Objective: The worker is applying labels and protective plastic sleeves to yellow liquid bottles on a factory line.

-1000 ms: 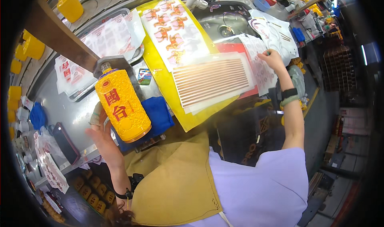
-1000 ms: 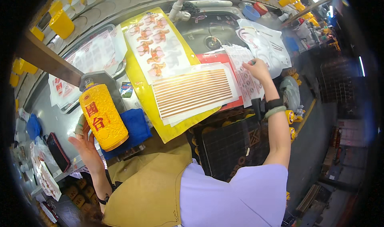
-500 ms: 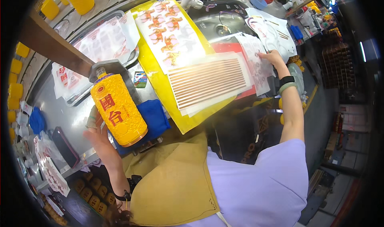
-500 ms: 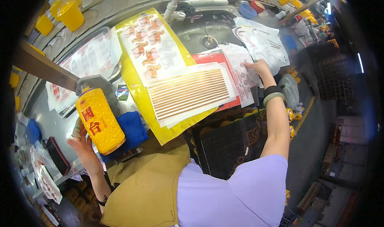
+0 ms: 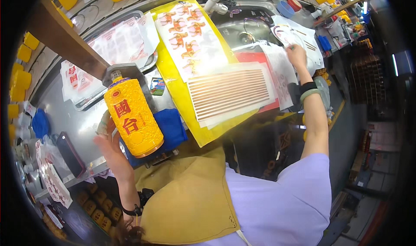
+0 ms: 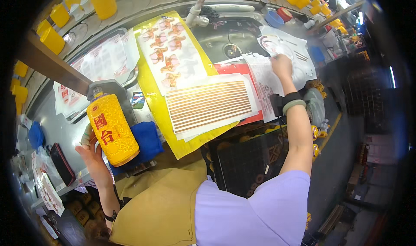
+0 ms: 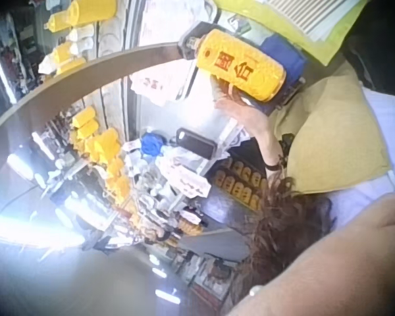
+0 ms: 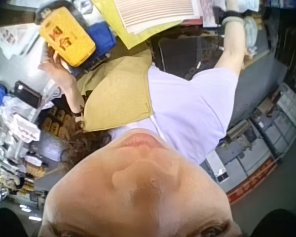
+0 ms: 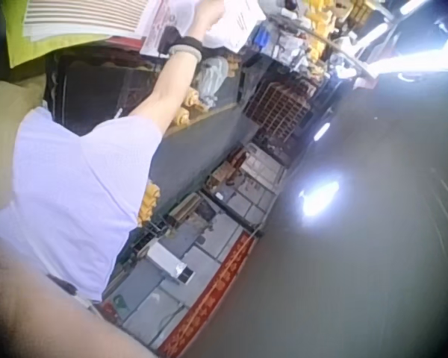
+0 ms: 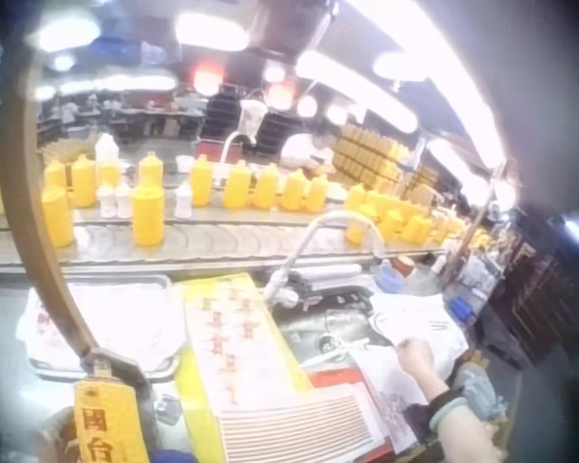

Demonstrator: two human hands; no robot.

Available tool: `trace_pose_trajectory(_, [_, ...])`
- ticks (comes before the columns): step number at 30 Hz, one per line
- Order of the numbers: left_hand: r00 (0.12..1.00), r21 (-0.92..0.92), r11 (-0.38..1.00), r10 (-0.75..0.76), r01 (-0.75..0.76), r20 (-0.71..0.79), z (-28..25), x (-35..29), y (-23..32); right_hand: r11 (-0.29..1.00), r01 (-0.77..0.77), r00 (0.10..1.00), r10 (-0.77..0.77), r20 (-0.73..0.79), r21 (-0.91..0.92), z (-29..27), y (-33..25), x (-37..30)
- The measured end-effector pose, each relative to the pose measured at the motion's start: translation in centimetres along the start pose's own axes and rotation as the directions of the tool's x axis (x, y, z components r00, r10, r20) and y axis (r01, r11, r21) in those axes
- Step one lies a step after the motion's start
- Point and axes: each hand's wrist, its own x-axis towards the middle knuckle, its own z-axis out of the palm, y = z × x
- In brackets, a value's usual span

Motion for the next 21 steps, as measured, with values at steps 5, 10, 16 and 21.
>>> trace_pose_trajectory(5, [1.0, 0.013, 1.0, 0.003, -0.003, -0.01, -0.1, -0.1, 0.2, 0.861, 0.273, 0.895, -0.391, 0.215, 0.43, 3.0, -12.2, 0.1])
trace_pose_trajectory(10, [0.996, -0.057, 0.998, 0.038, -0.034, 0.075, -1.3, -0.9, 0.1, 0.856, 0.497, 0.828, -0.419, 0.373, -0.141, 7.2, -16.8, 1.3])
trace_pose_trajectory(16, [0.993, -0.067, 0.998, -0.013, 0.021, 0.121, -1.4, -1.5, -0.2, 0.887, 0.436, 0.894, -0.406, 0.19, -0.152, 3.9, -18.5, -1.0])
trace_pose_trajectory(21, [0.982, -0.075, 0.996, 0.05, -0.037, 0.18, -1.3, -1.7, 0.6, 0.677, 0.577, 0.774, -0.632, -0.041, 0.457, -6.0, -26.2, -14.8])
